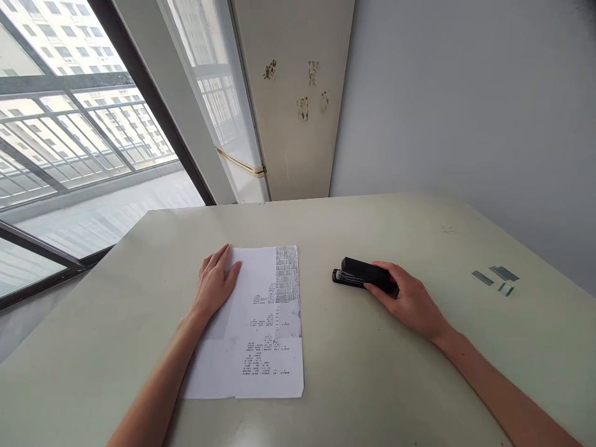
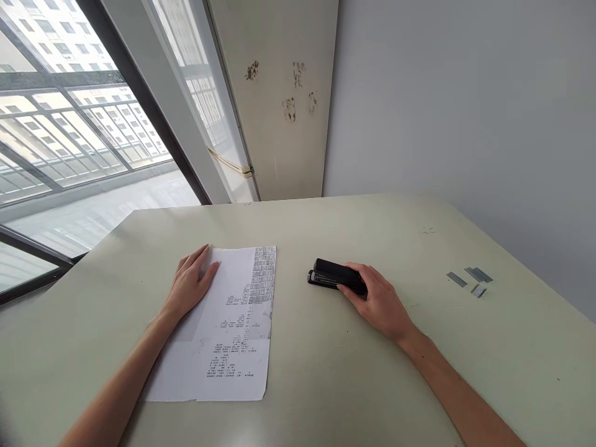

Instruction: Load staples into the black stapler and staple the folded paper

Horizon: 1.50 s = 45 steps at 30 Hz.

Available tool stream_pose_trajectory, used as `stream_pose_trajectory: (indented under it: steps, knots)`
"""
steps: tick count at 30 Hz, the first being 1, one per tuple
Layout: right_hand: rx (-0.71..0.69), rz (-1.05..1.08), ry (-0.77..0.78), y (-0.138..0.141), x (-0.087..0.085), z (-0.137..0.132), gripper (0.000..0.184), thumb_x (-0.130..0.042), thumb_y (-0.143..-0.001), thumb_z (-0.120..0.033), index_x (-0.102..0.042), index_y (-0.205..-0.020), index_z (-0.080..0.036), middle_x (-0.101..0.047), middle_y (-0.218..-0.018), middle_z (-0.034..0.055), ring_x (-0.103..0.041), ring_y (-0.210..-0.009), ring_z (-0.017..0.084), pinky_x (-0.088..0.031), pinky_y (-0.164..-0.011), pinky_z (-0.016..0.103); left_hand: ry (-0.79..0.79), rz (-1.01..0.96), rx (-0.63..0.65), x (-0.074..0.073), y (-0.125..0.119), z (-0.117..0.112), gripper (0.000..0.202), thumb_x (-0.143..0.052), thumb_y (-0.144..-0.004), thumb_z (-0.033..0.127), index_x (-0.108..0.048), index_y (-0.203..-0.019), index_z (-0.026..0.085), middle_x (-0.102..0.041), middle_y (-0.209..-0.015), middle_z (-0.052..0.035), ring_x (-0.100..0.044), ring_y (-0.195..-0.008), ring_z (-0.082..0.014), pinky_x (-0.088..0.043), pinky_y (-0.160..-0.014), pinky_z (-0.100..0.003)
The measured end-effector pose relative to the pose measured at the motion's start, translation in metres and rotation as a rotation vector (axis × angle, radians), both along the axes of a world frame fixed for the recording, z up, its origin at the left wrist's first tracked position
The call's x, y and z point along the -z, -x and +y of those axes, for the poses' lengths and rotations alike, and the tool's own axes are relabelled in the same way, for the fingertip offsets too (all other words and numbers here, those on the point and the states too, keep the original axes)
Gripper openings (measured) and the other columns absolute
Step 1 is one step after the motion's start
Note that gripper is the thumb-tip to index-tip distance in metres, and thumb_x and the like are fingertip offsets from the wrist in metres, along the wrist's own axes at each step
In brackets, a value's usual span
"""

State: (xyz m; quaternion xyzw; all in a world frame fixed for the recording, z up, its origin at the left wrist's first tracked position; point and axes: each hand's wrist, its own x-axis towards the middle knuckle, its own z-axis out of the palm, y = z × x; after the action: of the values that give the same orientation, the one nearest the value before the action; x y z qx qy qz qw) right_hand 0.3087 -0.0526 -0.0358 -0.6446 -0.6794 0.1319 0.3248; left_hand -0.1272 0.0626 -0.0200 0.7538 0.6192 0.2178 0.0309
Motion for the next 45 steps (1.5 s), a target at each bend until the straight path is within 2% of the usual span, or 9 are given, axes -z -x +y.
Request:
stream_pose_trajectory:
  steps: [6, 16, 20, 23, 26, 31, 34, 40, 45]
  knots:
    - [-0.009, 0.045, 0.029, 0.001, -0.002, -0.001, 0.041, -0.059, -0.098, -0.058, -0.057, -0.132, -0.034, -0.071, -0.128, 0.0043, -0.070, -0.106, 0.027, -0.060, -0.090, 0.045, 0.037, 0.011, -0.017, -0.003, -0.001, -0.001, 0.067, -0.036, -0.103, 0.055, -0.048, -0.155, 0.015, -0.048, -0.161, -0.0114, -0.039, -0.146, -0.0368, -0.033, -0.121, -0.056]
    - [-0.013, 0.081, 0.054, 0.003, -0.004, 0.000, 0.040, -0.059, -0.098, -0.060, -0.058, -0.129, -0.035, -0.071, -0.124, 0.0048, -0.070, -0.097, 0.026, -0.062, -0.082, 0.043, 0.069, -0.012, -0.044, -0.006, -0.001, -0.001, 0.068, -0.037, -0.104, 0.055, -0.041, -0.160, 0.016, -0.042, -0.165, -0.0134, -0.034, -0.151, -0.0371, -0.032, -0.122, -0.059]
    - [-0.010, 0.084, 0.068, 0.003, -0.004, -0.001, 0.038, -0.058, -0.099, -0.059, -0.057, -0.130, -0.036, -0.070, -0.124, 0.0047, -0.069, -0.099, 0.026, -0.062, -0.084, 0.043, 0.080, -0.068, -0.019, -0.014, 0.001, -0.007, 0.068, -0.038, -0.104, 0.057, -0.039, -0.160, 0.018, -0.039, -0.166, -0.0129, -0.033, -0.153, -0.0341, -0.032, -0.123, -0.056]
    - [-0.024, 0.093, 0.072, 0.003, -0.004, -0.001, 0.039, -0.059, -0.099, -0.058, -0.057, -0.130, -0.036, -0.070, -0.124, 0.0046, -0.069, -0.101, 0.026, -0.061, -0.088, 0.044, 0.083, -0.055, 0.019, -0.021, 0.006, -0.021, 0.062, -0.038, -0.104, 0.059, -0.049, -0.154, 0.024, -0.042, -0.165, -0.0090, -0.034, -0.153, -0.0328, -0.033, -0.123, -0.055]
    - [-0.028, 0.102, 0.077, 0.003, -0.003, 0.000, 0.038, -0.059, -0.098, -0.058, -0.057, -0.130, -0.036, -0.070, -0.123, 0.0040, -0.069, -0.100, 0.026, -0.061, -0.087, 0.044, 0.103, -0.016, 0.066, -0.024, 0.013, -0.046, 0.057, -0.040, -0.104, 0.060, -0.053, -0.150, 0.029, -0.043, -0.165, -0.0055, -0.031, -0.155, -0.0319, -0.032, -0.125, -0.055]
    - [-0.014, 0.123, 0.097, 0.002, -0.004, -0.001, 0.038, -0.059, -0.098, -0.060, -0.058, -0.128, -0.037, -0.071, -0.120, 0.0033, -0.067, -0.095, 0.026, -0.062, -0.081, 0.042, 0.152, 0.034, 0.170, -0.020, 0.021, -0.094, 0.059, -0.043, -0.105, 0.055, -0.037, -0.162, 0.037, -0.035, -0.169, -0.0008, -0.023, -0.160, -0.0322, -0.030, -0.126, -0.057]
    - [-0.016, 0.140, 0.113, 0.003, -0.005, -0.002, 0.038, -0.058, -0.098, -0.060, -0.059, -0.128, -0.037, -0.071, -0.121, 0.0039, -0.066, -0.095, 0.026, -0.061, -0.077, 0.040, 0.143, 0.080, 0.200, -0.013, 0.022, -0.113, 0.063, -0.044, -0.106, 0.051, -0.026, -0.165, 0.039, -0.028, -0.172, -0.0002, -0.018, -0.160, -0.0339, -0.027, -0.126, -0.060]
    - [-0.040, 0.198, 0.127, 0.003, -0.007, -0.002, 0.040, -0.057, -0.099, -0.061, -0.061, -0.126, -0.033, -0.070, -0.118, 0.0064, -0.063, -0.096, 0.027, -0.057, -0.074, 0.038, 0.047, 0.183, 0.195, -0.001, 0.015, -0.122, 0.063, -0.039, -0.110, 0.045, -0.017, -0.168, 0.038, -0.024, -0.173, -0.0013, -0.018, -0.160, -0.0330, -0.024, -0.127, -0.061]
    - [-0.082, 0.241, 0.213, -0.001, -0.010, -0.008, 0.042, -0.058, -0.096, -0.063, -0.063, -0.124, -0.032, -0.070, -0.114, 0.0069, -0.061, -0.093, 0.027, -0.050, -0.059, 0.032, 0.011, 0.181, 0.226, -0.011, 0.005, -0.120, 0.067, -0.043, -0.109, 0.048, -0.016, -0.168, 0.035, -0.026, -0.172, -0.0029, -0.022, -0.159, -0.0322, -0.027, -0.127, -0.056]
